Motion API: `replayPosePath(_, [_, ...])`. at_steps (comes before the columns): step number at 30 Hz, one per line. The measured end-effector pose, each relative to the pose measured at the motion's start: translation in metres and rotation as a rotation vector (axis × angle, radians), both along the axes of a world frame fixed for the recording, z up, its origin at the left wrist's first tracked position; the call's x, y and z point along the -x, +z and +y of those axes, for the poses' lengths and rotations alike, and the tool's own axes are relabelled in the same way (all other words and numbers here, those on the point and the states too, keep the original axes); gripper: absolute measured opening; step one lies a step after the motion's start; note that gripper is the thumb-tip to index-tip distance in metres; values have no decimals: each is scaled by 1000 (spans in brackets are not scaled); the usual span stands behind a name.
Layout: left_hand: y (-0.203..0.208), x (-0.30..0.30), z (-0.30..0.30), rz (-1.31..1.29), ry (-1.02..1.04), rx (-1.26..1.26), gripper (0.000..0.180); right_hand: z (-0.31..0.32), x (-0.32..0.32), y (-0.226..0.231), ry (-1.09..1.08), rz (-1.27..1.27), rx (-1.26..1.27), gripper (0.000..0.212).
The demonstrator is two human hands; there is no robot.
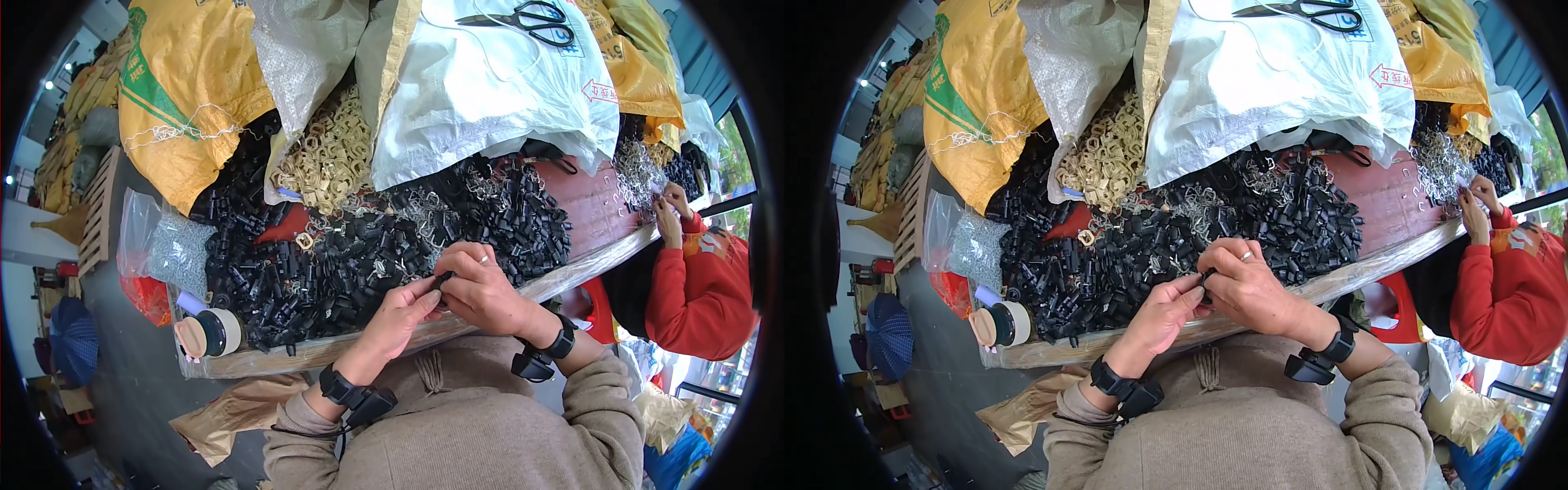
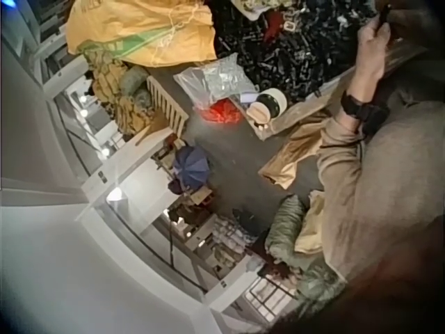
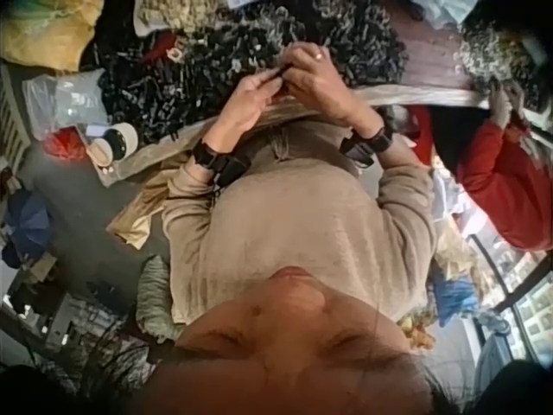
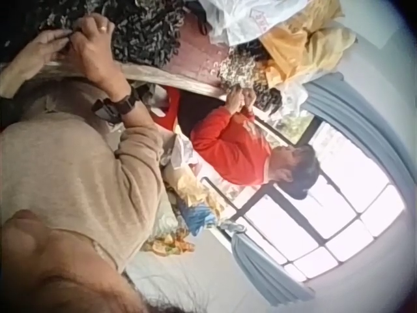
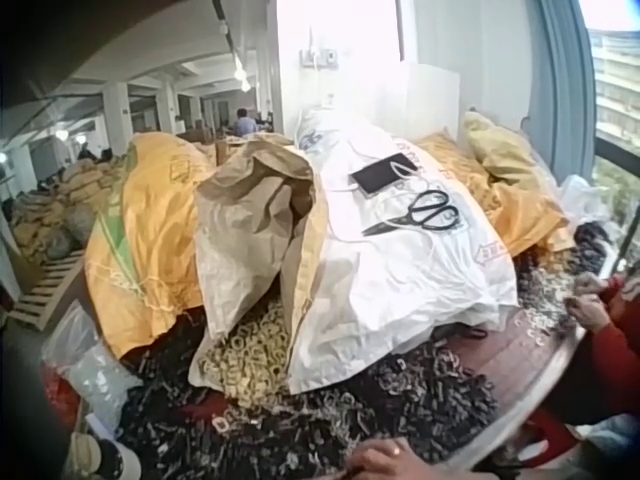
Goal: The person assembles components by hand, picking up a black plastic housing and a small beige part from the table. They insert the beige part into the housing, press them together, and place the completed assembly back onto the pile.
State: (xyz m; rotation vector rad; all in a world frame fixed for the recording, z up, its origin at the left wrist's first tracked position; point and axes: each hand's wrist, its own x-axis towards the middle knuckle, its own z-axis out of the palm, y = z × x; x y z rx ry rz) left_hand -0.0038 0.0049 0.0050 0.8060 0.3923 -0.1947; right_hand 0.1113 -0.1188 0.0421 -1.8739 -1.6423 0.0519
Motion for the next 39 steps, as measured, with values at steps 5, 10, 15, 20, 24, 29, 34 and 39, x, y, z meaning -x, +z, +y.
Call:
replayPosePath(5, [-4, -3, -1, 22, -68, 12, 31, -1, -5, 0, 6, 96, 66, 12])
replayPosePath(10, [-6, -10, -1, 43, -57, 71, 31, -3, -14, -9, -12, 137, 72, 9])
replayPosePath(15, [-11, -15, -1, 105, 16, 130, 24, -2, -18, -20, -14, 173, 49, 8])
replayPosePath(20, [-11, -16, -3, 95, 6, 108, 24, -3, -24, -17, 31, 235, 79, 8])
replayPosePath(24, [-11, -15, -4, 88, -20, 104, 24, -5, -25, -12, 59, 241, 133, 9])
replayPosePath(29, [-9, -18, -2, 78, -5, 139, 25, -8, -25, -14, 40, 263, 104, 11])
replayPosePath(34, [-8, -23, 0, 67, -9, 200, 24, -8, -29, -16, 47, 330, -101, 5])
replayPosePath(39, [-3, -23, 11, 37, 21, 188, 22, -22, -65, -11, -358, 467, -134, 6])
